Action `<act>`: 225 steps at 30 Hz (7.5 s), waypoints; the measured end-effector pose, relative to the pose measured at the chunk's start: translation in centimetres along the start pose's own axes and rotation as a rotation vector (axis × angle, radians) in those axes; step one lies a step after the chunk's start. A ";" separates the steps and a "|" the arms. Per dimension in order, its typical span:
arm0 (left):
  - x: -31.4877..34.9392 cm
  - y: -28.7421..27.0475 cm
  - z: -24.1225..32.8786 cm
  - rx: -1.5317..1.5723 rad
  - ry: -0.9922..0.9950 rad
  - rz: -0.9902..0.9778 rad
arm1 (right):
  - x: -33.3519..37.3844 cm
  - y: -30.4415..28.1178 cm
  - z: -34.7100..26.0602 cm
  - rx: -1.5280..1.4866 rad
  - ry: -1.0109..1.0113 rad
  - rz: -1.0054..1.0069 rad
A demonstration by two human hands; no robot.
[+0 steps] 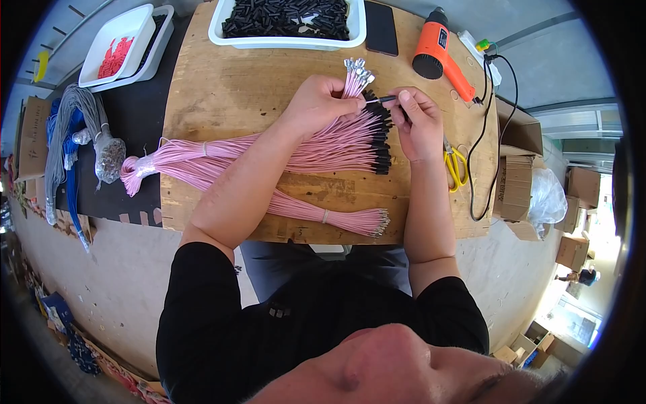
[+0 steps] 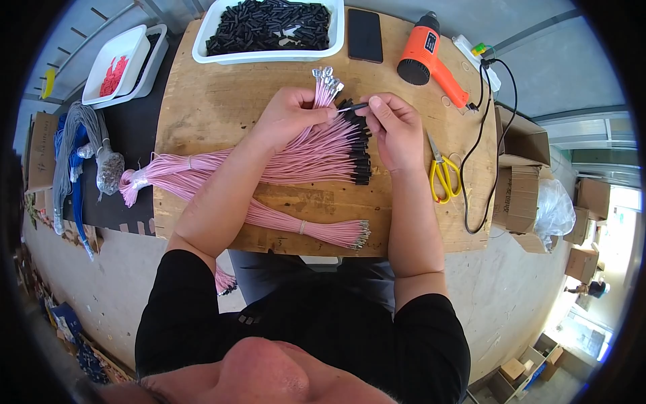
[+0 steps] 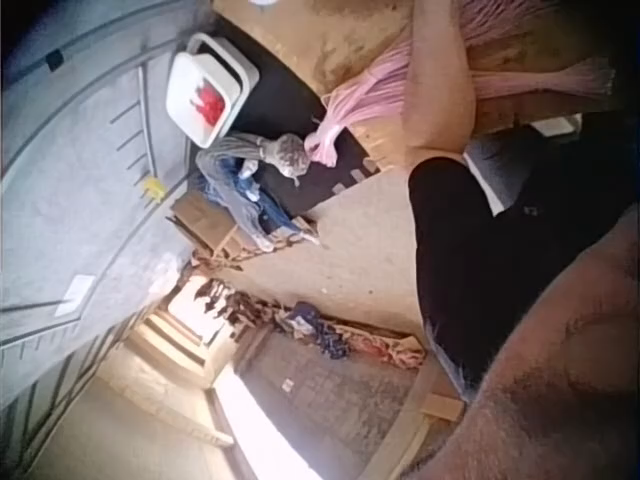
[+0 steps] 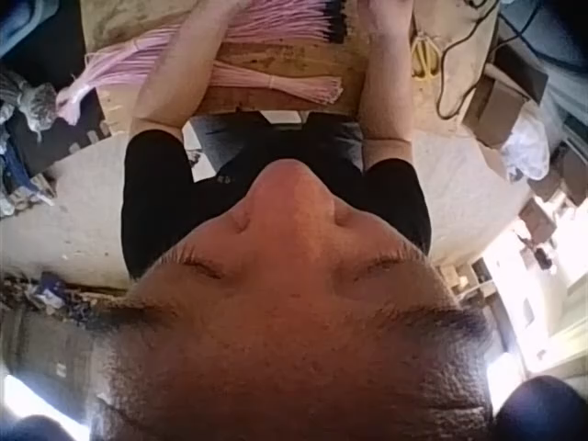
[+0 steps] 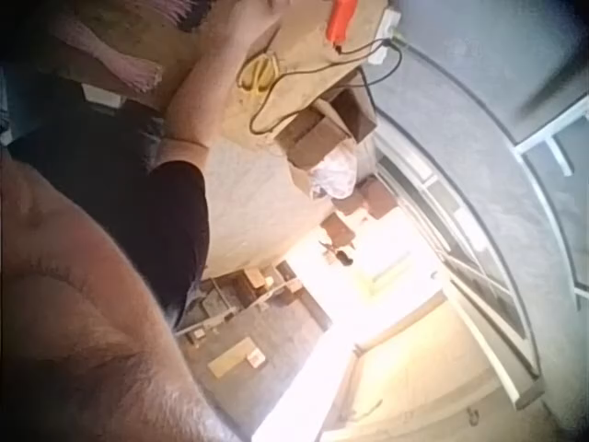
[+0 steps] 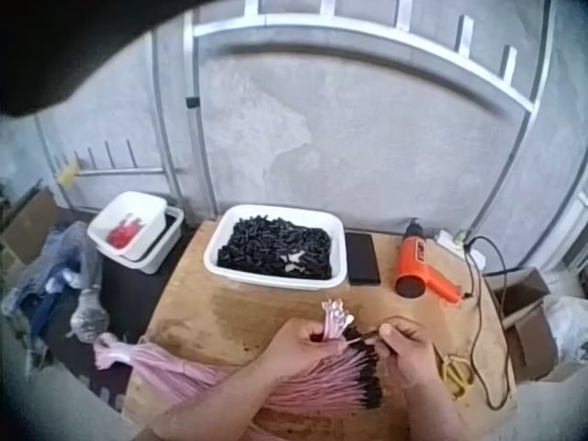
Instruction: Attaching small black components to the ends of bundles of striped wires at a workbench.
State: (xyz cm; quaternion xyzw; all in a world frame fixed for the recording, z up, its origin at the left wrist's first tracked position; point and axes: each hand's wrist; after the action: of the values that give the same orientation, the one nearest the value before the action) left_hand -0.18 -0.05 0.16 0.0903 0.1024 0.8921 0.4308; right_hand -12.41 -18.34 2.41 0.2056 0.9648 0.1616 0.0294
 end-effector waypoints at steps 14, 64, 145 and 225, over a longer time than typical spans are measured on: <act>0.0 -0.1 -0.1 -0.016 -0.019 -0.053 | 0.1 0.0 -0.5 -0.144 0.232 -0.091; -0.1 1.1 0.5 -0.110 0.022 0.119 | -2.1 -4.5 0.9 -0.798 0.198 0.121; 0.1 0.0 0.0 -0.328 0.101 0.038 | 0.2 0.3 -0.3 -0.107 0.190 -0.034; -0.1 0.3 -0.2 -0.069 0.091 0.094 | 0.3 0.9 0.7 0.085 -0.020 0.070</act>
State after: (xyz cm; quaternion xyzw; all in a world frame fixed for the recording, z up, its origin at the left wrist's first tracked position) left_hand -0.38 -0.34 -0.01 0.0395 0.0869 0.9175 0.3861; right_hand -12.25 -17.27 2.08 0.2418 0.9626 0.1194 0.0245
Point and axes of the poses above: each hand's wrist, its own x-axis away from the middle knuckle, its own y-axis out of the palm, z = x × y
